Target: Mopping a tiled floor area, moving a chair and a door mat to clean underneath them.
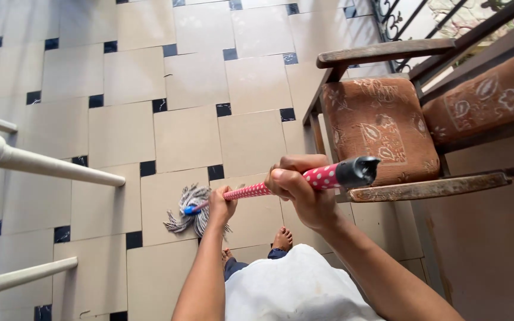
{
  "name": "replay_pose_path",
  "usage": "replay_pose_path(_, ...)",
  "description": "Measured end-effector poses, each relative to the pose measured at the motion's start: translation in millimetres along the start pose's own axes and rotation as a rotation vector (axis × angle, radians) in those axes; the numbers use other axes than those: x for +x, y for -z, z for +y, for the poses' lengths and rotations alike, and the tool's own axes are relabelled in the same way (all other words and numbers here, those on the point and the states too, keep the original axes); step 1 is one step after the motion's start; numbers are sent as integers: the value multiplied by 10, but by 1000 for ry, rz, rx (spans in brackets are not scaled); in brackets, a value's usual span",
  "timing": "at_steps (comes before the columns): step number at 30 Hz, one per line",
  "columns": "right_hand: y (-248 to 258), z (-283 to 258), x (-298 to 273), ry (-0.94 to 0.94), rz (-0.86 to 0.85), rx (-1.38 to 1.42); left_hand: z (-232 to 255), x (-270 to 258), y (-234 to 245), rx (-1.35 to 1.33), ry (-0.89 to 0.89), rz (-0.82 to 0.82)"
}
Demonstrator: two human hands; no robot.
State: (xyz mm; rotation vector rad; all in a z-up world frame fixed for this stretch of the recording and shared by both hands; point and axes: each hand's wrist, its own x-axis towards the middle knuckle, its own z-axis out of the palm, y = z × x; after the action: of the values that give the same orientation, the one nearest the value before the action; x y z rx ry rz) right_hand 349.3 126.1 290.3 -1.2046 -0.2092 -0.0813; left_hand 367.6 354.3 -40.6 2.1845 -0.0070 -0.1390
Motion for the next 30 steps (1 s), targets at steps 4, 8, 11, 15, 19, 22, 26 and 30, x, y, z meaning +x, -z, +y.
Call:
replay_pose_path(4, -418, -172, 117, -36, -110, -129, -5, 215, 209, -28, -204, 82)
replay_pose_path(8, -561, -147, 271, 30, -143, -73, 166, 88, 152, -117, -242, 81)
replay_pose_path(11, -731, -116, 301, 65, -121, 38, 180, -125, 362, -130, -156, 63)
replay_pose_path(15, -1240, 190, 172, 46, -105, 144, -248, -566, 914, -91, -31, 39)
replay_pose_path(19, -2284, 600, 10, 3, -173, 177, -1212, -780, 1724, 22, -67, 173)
replay_pose_path(22, -3103, 649, -59, -40, -296, 66, -1580, -908, 2286, -9, -7, 256)
replay_pose_path(26, -3994, 560, -28, 55, -509, -302, -1570, -936, 2759, -3, 70, 181)
replay_pose_path(30, -4459, 543, -71, -41, -626, -302, -1801, -1233, 2573, -57, 103, 154)
